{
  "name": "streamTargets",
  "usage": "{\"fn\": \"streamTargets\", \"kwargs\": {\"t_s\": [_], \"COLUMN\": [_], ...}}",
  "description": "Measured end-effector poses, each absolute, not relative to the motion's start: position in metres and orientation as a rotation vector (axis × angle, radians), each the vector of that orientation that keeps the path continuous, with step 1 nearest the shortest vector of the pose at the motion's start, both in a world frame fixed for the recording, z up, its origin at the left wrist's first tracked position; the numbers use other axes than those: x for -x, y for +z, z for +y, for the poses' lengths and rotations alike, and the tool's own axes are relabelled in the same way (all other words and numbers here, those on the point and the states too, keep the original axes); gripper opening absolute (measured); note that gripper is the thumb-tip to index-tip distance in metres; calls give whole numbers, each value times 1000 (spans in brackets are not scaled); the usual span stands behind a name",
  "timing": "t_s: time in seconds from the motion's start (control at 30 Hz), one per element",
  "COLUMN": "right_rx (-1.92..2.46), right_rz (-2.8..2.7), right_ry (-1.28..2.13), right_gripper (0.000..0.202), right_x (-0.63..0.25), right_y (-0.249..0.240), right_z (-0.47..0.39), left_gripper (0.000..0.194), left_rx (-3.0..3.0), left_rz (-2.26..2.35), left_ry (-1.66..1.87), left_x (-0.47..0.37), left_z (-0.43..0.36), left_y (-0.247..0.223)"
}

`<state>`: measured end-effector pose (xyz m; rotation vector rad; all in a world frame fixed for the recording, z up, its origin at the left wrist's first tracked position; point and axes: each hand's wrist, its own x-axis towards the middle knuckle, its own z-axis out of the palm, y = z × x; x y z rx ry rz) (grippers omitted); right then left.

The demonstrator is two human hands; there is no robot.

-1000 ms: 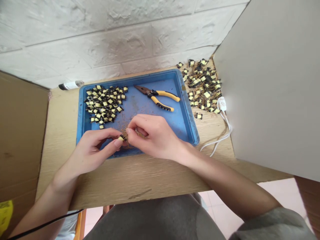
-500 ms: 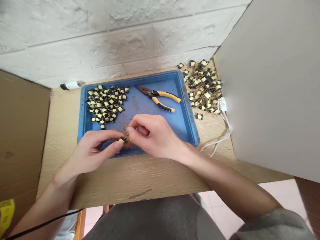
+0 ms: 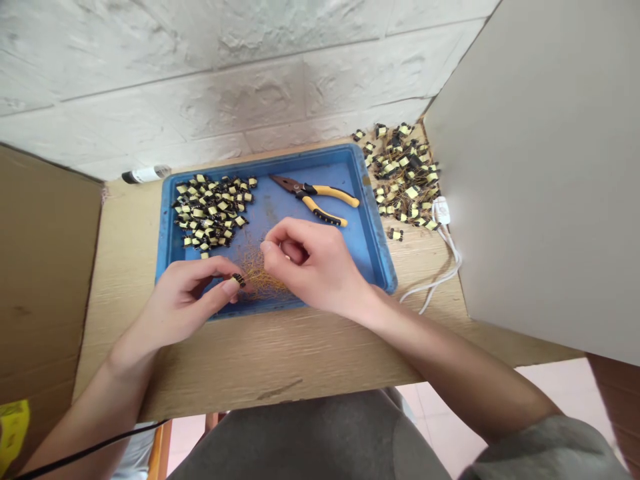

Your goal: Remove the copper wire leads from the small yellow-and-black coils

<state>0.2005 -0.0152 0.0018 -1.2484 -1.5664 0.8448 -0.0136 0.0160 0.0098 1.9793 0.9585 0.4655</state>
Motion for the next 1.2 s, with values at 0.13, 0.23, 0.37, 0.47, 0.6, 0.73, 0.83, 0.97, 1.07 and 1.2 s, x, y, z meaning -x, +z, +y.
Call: {"fn": "streamTargets", "kwargs": {"t_s": [0.13, 0.23, 0.37, 0.47, 0.6, 0.73, 0.83, 0.97, 1.07, 1.2], "right_rx": [1272, 1289, 1299, 1289, 1260, 1215, 1155, 1057, 1059, 1075], "right_rz": [-1475, -1504, -1544, -1559, -1615, -1650, -1657, -1652, -1654, -1673], "right_ry": [896, 941, 948, 940, 945, 977, 967, 923, 897, 872], "right_gripper": [17, 26, 39, 39, 37, 31, 13, 16, 13, 11], "right_x": [-201, -201, -201, -201, -201, -202, -203, -202, -201, -201], "right_y": [1, 3, 4, 4, 5, 5, 2, -2, -2, 0], "right_z": [-14, -13, -12, -12, -12, -13, -15, -16, -16, -17], "left_gripper": [24, 22, 21, 20, 18, 17, 16, 18, 18, 18], "left_rx": [-1931, -1916, -1913, -1908, -1885, -1876, -1869, -1859, -1857, -1825], "left_rz": [1001, 1017, 1024, 1024, 1025, 1021, 1026, 1023, 1021, 1007], "left_ry": [460, 472, 484, 487, 514, 540, 531, 524, 524, 532], "left_x": [12, 10, 9, 9, 9, 8, 9, 9, 9, 10], "left_z": [17, 18, 18, 17, 17, 17, 18, 18, 18, 19], "left_y": [11, 11, 12, 12, 12, 12, 12, 13, 13, 14]}}
